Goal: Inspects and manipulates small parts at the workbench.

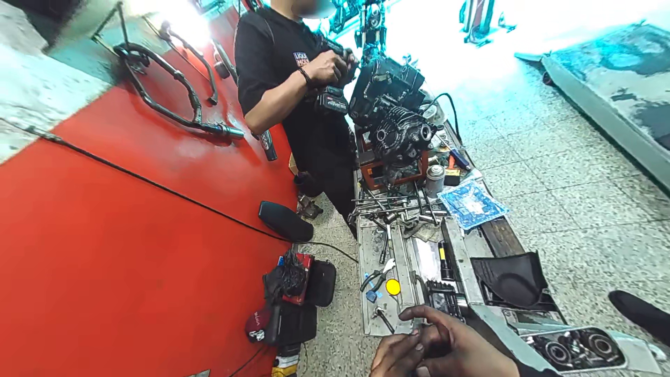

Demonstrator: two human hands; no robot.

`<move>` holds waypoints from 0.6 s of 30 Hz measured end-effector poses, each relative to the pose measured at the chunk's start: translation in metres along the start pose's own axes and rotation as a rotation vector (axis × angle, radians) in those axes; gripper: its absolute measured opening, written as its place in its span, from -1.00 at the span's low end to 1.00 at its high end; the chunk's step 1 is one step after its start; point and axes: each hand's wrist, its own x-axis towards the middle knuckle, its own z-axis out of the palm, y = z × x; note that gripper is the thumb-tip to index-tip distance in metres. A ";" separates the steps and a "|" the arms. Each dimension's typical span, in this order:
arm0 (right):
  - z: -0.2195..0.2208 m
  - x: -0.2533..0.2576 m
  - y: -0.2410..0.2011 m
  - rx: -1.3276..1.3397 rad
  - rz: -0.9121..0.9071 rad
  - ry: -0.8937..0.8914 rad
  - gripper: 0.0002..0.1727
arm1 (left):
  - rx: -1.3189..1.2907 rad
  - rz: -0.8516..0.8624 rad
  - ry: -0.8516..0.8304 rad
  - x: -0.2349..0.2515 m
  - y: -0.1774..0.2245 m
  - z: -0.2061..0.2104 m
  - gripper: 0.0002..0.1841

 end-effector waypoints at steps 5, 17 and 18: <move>0.001 0.000 0.001 0.019 0.013 0.000 -0.14 | -0.013 -0.001 0.028 0.000 0.000 0.001 -0.85; 0.002 -0.002 -0.002 -0.003 0.040 0.023 -0.17 | 0.024 0.001 -0.006 0.002 0.001 0.002 -0.85; 0.002 -0.002 -0.002 -0.007 0.040 0.025 -0.17 | 0.032 0.005 -0.006 0.002 0.001 0.002 -0.85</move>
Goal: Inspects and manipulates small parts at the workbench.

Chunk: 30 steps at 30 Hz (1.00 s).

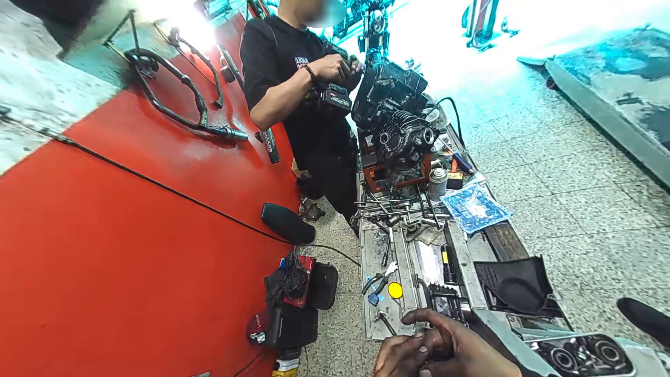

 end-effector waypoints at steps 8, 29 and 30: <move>-0.001 0.001 0.003 0.013 -0.007 -0.057 -0.15 | 0.041 0.009 -0.043 0.001 0.001 -0.001 -0.84; 0.005 0.001 -0.005 0.065 0.117 0.041 -0.19 | 0.031 -0.004 0.019 0.001 0.001 -0.002 -0.81; 0.004 0.001 -0.005 0.061 0.120 0.046 -0.19 | 0.035 -0.005 0.019 0.001 0.001 -0.002 -0.81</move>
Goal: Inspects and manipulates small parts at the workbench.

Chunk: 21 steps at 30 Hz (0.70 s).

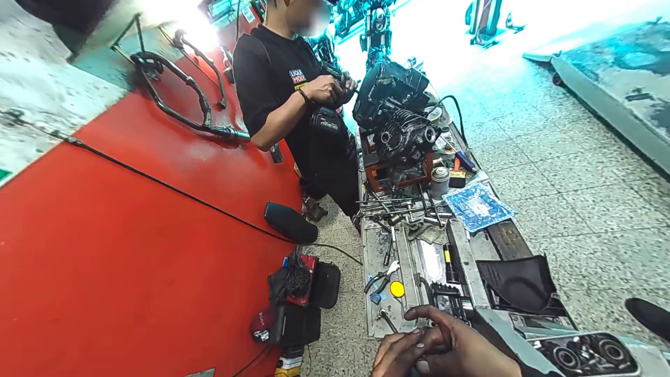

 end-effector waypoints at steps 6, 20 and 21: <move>0.001 0.000 -0.001 -0.021 0.014 0.058 -0.17 | 0.026 -0.017 0.021 0.000 0.001 0.000 -0.80; -0.001 0.000 0.003 -0.027 0.026 0.054 -0.13 | 0.057 -0.042 -0.002 0.000 0.005 0.003 -0.83; 0.000 0.000 0.003 -0.034 0.026 0.053 -0.13 | 0.057 -0.045 -0.003 0.000 0.005 0.003 -0.84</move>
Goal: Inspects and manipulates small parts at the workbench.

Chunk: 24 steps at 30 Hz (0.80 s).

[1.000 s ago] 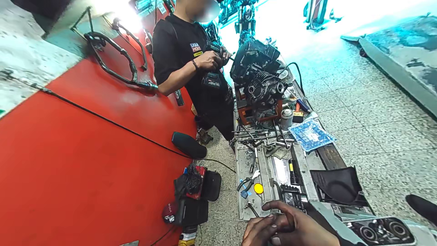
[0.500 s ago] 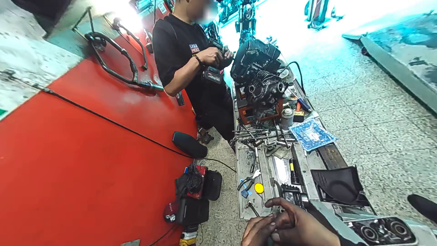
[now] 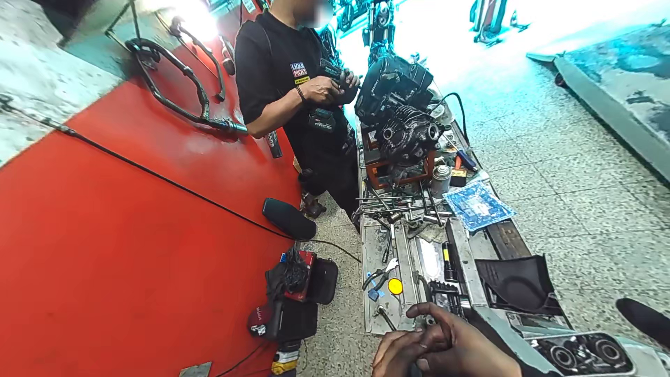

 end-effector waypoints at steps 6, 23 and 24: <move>-0.001 0.000 0.001 -0.019 0.007 -0.001 -0.14 | 0.004 0.001 -0.032 -0.001 -0.002 0.000 -0.86; 0.001 -0.002 -0.004 0.031 -0.060 0.131 -0.12 | -0.061 -0.043 0.090 -0.002 -0.002 0.000 -0.85; 0.001 -0.002 -0.003 0.032 -0.066 0.126 -0.13 | -0.066 -0.041 0.090 -0.002 -0.002 0.000 -0.86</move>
